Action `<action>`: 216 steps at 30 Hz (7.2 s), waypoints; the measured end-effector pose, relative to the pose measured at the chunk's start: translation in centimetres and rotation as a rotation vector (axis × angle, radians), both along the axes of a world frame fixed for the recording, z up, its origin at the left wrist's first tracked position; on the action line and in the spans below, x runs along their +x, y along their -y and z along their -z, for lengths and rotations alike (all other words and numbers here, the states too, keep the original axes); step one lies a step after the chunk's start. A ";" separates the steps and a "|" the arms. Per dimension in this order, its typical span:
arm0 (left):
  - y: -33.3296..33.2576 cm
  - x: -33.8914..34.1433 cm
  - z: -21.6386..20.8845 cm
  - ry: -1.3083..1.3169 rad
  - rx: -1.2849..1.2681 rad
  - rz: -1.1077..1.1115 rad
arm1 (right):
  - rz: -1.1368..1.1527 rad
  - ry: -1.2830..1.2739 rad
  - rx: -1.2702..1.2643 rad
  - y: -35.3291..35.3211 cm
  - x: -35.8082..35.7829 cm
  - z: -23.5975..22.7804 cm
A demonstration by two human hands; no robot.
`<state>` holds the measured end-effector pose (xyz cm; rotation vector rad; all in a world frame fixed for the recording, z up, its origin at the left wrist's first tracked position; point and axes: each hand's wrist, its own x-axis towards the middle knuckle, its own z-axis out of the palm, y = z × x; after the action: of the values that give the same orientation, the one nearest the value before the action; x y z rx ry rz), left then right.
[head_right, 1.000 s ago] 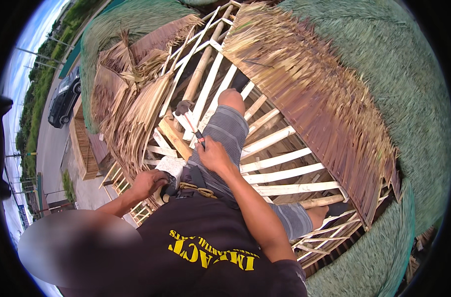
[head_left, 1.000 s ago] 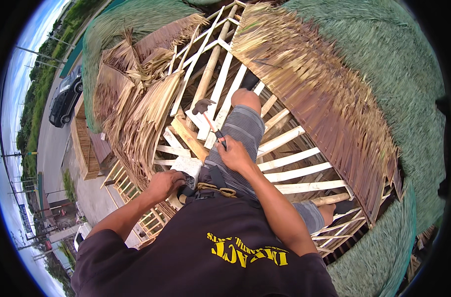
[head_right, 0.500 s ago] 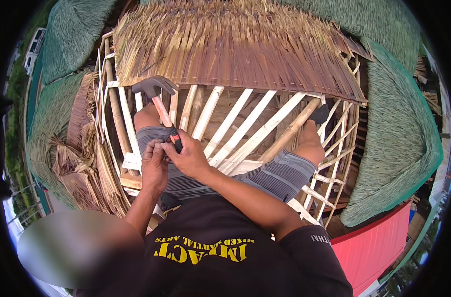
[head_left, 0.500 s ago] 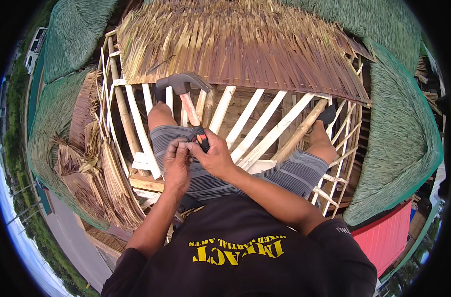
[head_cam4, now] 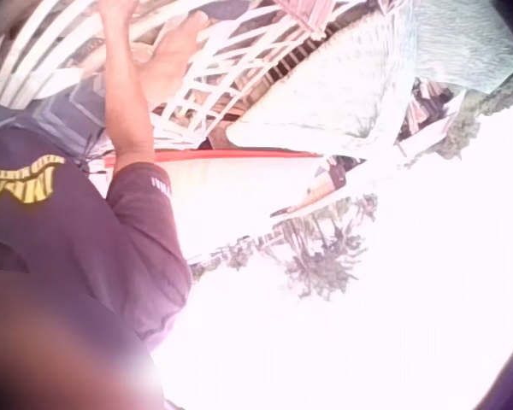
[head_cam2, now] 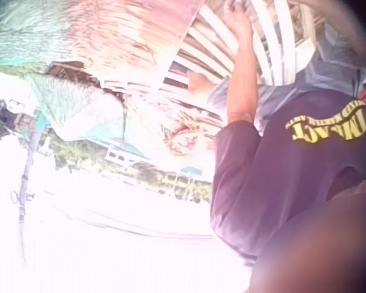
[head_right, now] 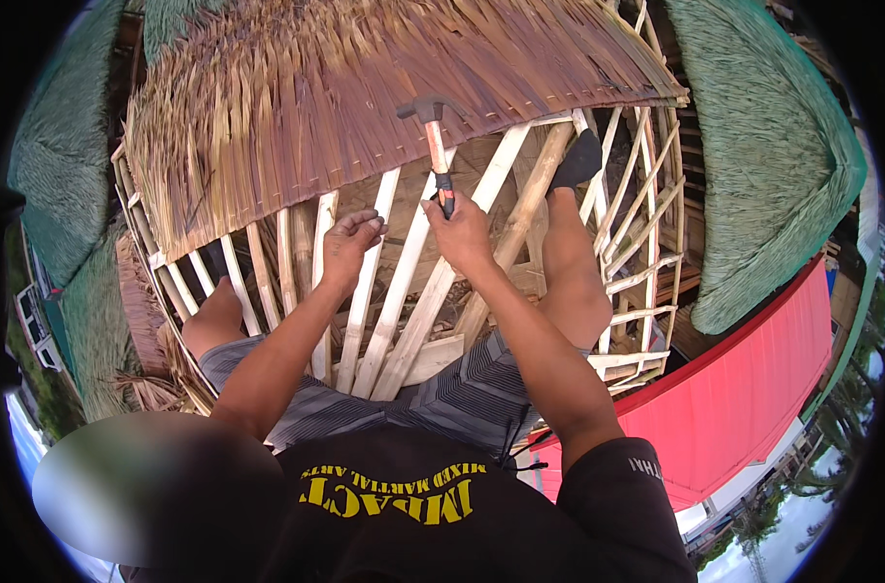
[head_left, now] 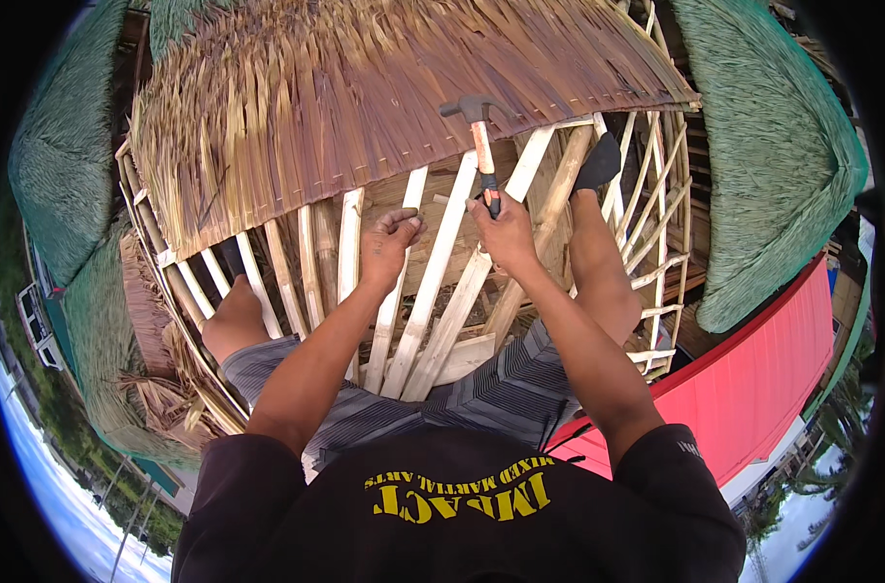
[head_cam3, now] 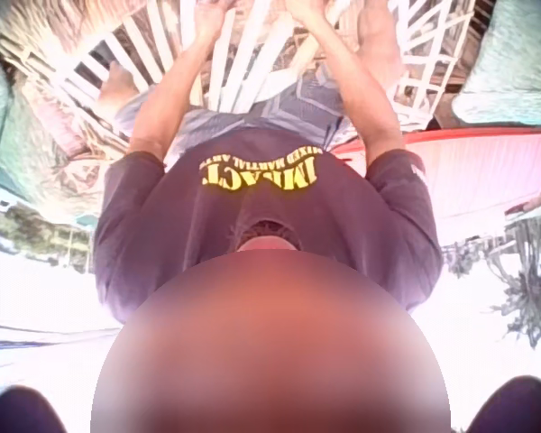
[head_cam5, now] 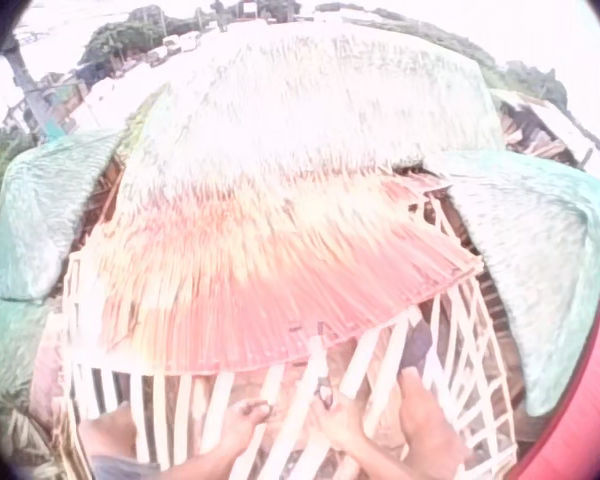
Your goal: The person is on a roof structure, using a hammer to secure thatch or palm-leaf tiles onto a wooden frame. They repeatedly position tiles and hammer them into place, working across the roof surface.
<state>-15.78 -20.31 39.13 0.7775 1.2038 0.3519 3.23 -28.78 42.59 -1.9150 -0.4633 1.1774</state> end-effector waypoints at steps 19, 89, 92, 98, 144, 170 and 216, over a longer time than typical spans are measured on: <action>-6.0 19.5 19.2 -0.317 0.690 0.497 | -0.056 0.190 -0.446 3.8 9.5 9.2; -4.1 30.7 24.2 -0.173 0.670 0.680 | -0.326 0.572 -0.221 2.4 24.6 8.0; -4.6 30.5 24.8 -0.195 0.659 0.753 | -0.325 0.685 -0.141 3.5 24.7 8.9; -3.6 29.1 21.1 -0.068 0.883 0.811 | -0.342 0.482 -0.448 4.5 26.2 12.3; -6.3 16.9 22.5 -0.453 0.790 0.775 | -0.462 0.524 -0.480 -2.9 8.3 8.3; -11.2 0.6 4.7 -0.401 0.491 1.191 | -0.385 0.397 -0.452 -1.5 -0.5 6.9; 21.2 -36.5 -28.8 -0.418 0.355 -0.086 | -0.840 0.022 0.094 3.4 -27.6 -11.6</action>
<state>-52.32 -41.48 67.94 1.1464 1.5939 0.4980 -24.39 -32.18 54.15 -1.6767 -1.3948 1.6002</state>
